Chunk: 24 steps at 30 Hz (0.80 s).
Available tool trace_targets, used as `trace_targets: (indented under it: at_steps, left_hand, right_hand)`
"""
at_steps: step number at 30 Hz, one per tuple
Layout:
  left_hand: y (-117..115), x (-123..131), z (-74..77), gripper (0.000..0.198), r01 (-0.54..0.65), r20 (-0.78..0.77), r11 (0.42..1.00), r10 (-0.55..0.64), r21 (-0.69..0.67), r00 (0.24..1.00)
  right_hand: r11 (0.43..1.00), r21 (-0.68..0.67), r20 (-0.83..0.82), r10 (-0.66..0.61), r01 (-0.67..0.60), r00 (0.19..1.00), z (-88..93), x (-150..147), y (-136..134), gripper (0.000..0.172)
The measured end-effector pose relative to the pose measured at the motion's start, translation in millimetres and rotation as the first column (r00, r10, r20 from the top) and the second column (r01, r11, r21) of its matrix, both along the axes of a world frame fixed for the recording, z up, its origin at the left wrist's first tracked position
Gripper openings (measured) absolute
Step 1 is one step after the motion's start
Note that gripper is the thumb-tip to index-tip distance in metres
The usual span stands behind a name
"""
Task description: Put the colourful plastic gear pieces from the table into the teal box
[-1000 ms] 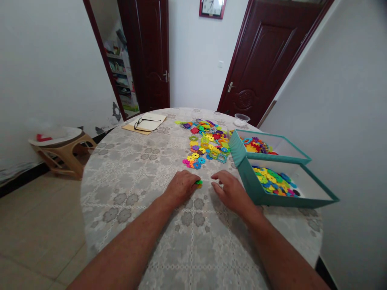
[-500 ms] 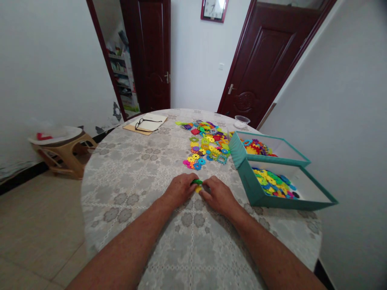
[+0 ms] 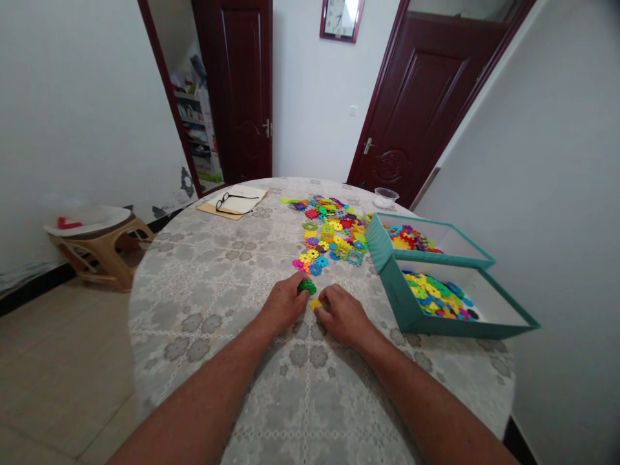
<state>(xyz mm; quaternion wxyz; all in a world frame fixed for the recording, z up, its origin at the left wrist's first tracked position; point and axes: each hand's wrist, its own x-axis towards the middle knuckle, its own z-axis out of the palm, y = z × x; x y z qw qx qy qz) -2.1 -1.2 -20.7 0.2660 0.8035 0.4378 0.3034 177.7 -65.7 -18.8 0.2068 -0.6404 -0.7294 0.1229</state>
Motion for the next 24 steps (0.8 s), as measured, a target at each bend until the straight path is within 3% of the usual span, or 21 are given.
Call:
trace_targets:
  at_steps: [5, 9, 16, 21, 24]
  left_hand:
    - [0.8, -2.5, 4.0, 0.019, -0.002, 0.008, 1.000, 0.002, -0.007, 1.000]
    - [0.9, -3.4, 3.5, 0.024, 0.089, 0.048, 0.995, -0.087, -0.040, 0.995]
    - [-2.4, -3.2, 2.7, 0.029, 0.242, 0.113, 0.965, -0.230, -0.104, 0.967]
    - [-5.4, -4.1, 2.2, 0.034, 0.349, 0.248, 0.909, -0.292, -0.229, 0.924]
    - [-7.3, -3.2, 3.8, 0.037, 0.396, 0.302, 0.879, -0.314, -0.267, 0.900]
  right_hand:
    - [0.996, 0.068, -0.140, 0.063, -0.054, 0.988, -0.3, -5.9, -2.7, 0.008]
    - [0.989, 0.145, -0.328, 0.051, -0.003, 0.943, -5.7, -4.9, 1.0, 0.007]
    - [0.986, 0.164, -0.470, 0.050, 0.032, 0.881, -13.9, 4.8, 4.7, 0.038]
    - [0.977, 0.209, -0.431, 0.067, 0.028, 0.900, -7.3, 4.0, 0.4, 0.014]
    - [0.986, 0.163, -0.511, 0.069, 0.017, 0.857, -1.7, 2.6, -2.7, 0.017]
